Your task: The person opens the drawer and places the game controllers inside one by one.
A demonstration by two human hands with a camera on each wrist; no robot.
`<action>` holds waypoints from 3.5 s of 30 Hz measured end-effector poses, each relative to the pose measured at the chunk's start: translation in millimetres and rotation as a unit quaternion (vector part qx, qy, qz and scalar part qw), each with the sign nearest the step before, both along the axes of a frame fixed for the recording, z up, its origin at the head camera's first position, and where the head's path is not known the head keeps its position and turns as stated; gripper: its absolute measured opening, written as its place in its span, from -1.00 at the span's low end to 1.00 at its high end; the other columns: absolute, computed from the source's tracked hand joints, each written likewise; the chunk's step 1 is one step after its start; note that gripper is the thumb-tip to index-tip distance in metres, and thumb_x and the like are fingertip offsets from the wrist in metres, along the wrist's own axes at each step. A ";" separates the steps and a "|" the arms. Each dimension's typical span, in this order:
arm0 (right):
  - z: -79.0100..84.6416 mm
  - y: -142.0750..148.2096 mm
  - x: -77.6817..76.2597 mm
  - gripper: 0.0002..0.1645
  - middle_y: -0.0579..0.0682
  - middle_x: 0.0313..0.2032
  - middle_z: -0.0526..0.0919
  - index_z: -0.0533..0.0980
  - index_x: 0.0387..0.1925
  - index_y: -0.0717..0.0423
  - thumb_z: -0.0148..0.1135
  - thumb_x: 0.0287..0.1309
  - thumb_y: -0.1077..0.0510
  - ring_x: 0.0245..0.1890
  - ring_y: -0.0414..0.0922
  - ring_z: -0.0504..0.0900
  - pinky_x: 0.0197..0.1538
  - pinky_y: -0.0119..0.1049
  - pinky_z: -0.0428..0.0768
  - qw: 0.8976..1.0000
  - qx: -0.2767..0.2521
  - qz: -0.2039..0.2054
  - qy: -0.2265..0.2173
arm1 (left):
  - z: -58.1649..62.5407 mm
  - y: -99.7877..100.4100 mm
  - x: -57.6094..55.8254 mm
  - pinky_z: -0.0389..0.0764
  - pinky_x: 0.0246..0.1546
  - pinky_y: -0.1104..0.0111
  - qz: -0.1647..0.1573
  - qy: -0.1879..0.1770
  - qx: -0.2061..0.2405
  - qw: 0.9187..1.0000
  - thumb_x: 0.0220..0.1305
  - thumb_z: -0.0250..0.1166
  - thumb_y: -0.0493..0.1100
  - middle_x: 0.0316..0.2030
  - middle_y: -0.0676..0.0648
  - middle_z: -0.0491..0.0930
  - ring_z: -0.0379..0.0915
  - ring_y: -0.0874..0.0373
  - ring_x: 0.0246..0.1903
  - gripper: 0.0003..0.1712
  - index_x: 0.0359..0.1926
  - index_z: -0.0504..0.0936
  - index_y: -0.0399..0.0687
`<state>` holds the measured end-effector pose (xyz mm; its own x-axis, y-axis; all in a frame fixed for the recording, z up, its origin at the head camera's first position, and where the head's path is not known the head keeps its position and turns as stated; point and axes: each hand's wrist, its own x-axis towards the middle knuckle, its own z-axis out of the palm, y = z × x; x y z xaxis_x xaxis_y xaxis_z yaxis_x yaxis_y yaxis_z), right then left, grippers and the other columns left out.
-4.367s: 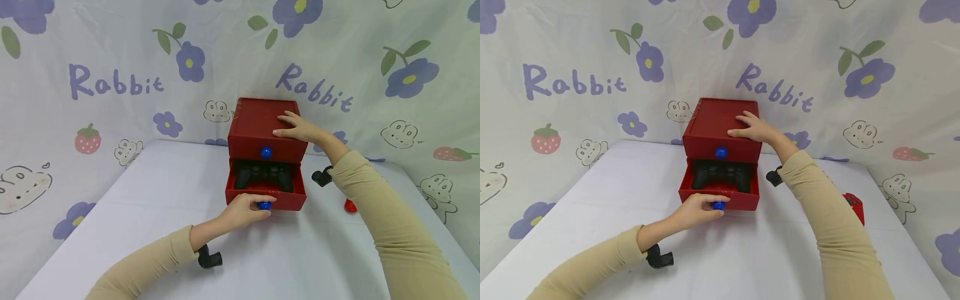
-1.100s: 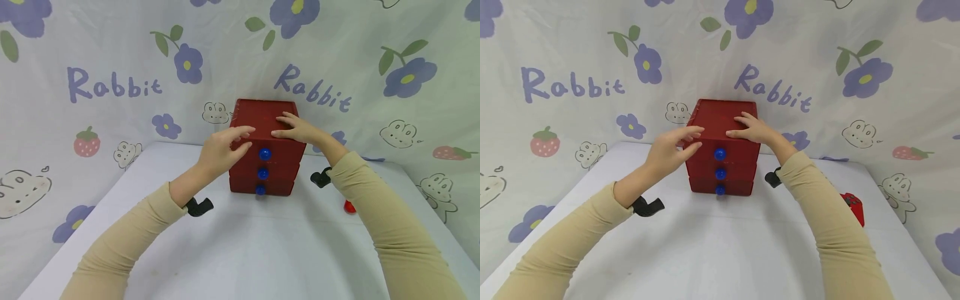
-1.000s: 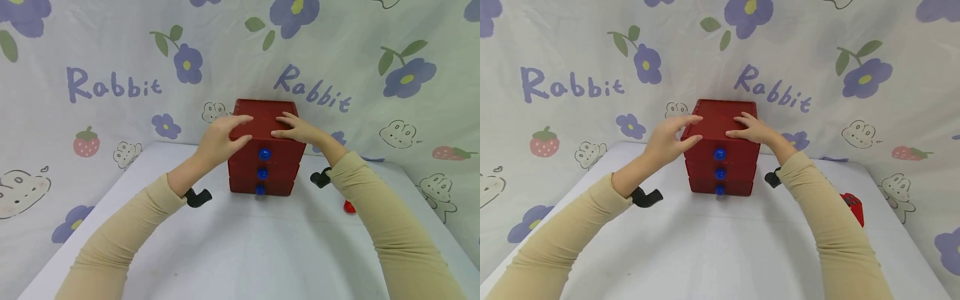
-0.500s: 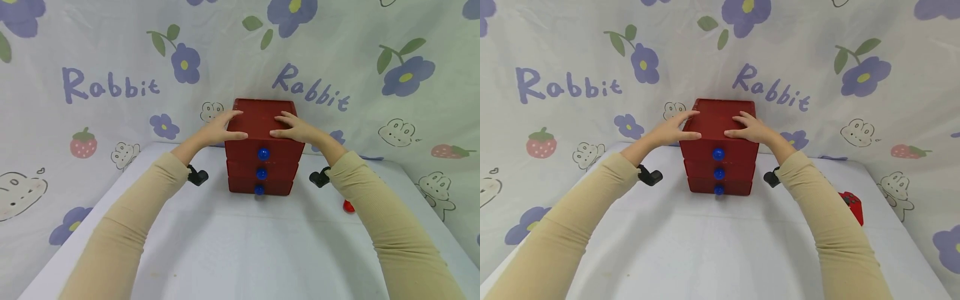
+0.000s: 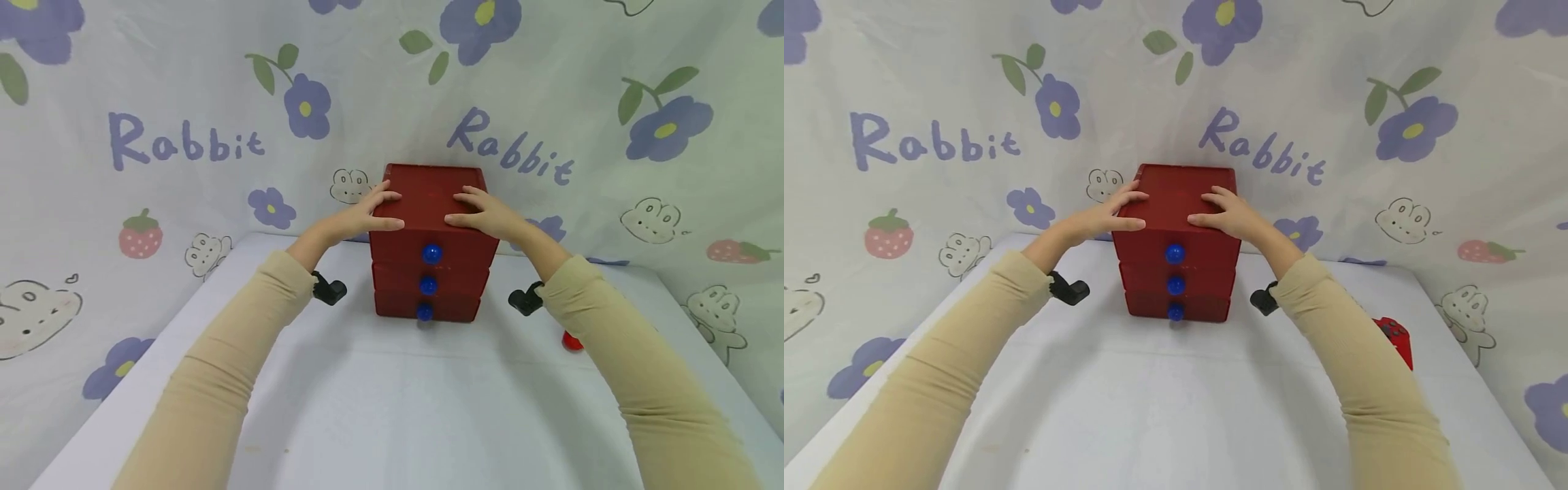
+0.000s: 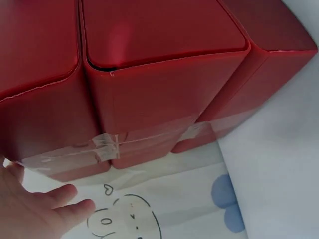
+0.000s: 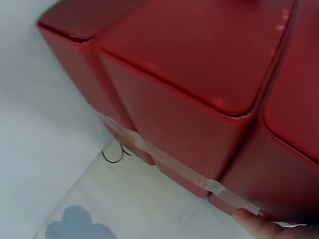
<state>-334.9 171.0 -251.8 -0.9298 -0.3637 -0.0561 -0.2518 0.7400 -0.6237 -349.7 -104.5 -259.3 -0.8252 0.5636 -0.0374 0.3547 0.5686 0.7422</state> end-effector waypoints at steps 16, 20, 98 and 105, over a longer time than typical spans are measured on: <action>-47.2 28.9 67.2 -0.26 -0.06 0.43 -0.28 0.00 0.38 0.07 0.03 0.26 0.08 0.39 0.09 -0.15 0.29 0.19 -0.01 0.974 -0.217 0.020 0.055 | 2.0 0.2 5.6 -0.19 0.30 -0.07 0.018 -0.030 0.011 0.999 0.19 0.14 0.14 0.41 0.11 -0.51 -0.57 0.05 0.40 -0.25 0.35 0.09 0.15; -66.3 17.3 97.0 -0.36 0.19 0.23 0.24 0.26 0.22 0.25 0.21 0.09 0.25 0.24 0.12 0.17 0.19 0.15 0.17 0.948 -0.195 -0.042 0.248 | 1.2 -0.3 5.9 -0.19 0.31 -0.06 0.019 -0.036 0.018 0.999 0.20 0.13 0.14 0.41 0.13 -0.53 -0.55 0.04 0.40 -0.26 0.35 0.09 0.16; -165.9 -55.3 79.1 -0.68 -0.13 -0.78 0.33 0.58 -0.08 0.12 0.23 0.10 0.13 -0.75 -0.23 0.31 -0.60 -0.44 0.25 0.989 -0.133 0.018 -0.060 | 4.5 -1.9 12.9 -0.20 0.30 -0.10 0.012 -0.032 0.026 0.999 0.22 0.11 0.07 0.41 0.05 -0.54 -0.59 0.01 0.39 -0.26 0.36 0.08 0.04; -166.4 -56.1 93.7 -0.69 -0.14 -0.72 0.35 0.58 -0.08 0.11 0.24 0.10 0.16 -0.72 -0.24 0.31 -0.59 -0.45 0.30 0.989 -0.134 0.008 -0.063 | -1.7 -1.3 6.4 -0.18 0.29 -0.11 0.016 -0.028 0.020 0.999 0.21 0.11 0.13 0.41 0.12 -0.52 -0.56 0.03 0.40 -0.27 0.35 0.10 0.13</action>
<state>-241.2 114.9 -418.2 -0.9159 -0.3952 -0.0709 -0.1694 0.5404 -0.8242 -343.3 -105.9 -261.0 -0.8399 0.5392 -0.0617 0.2947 0.5485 0.7825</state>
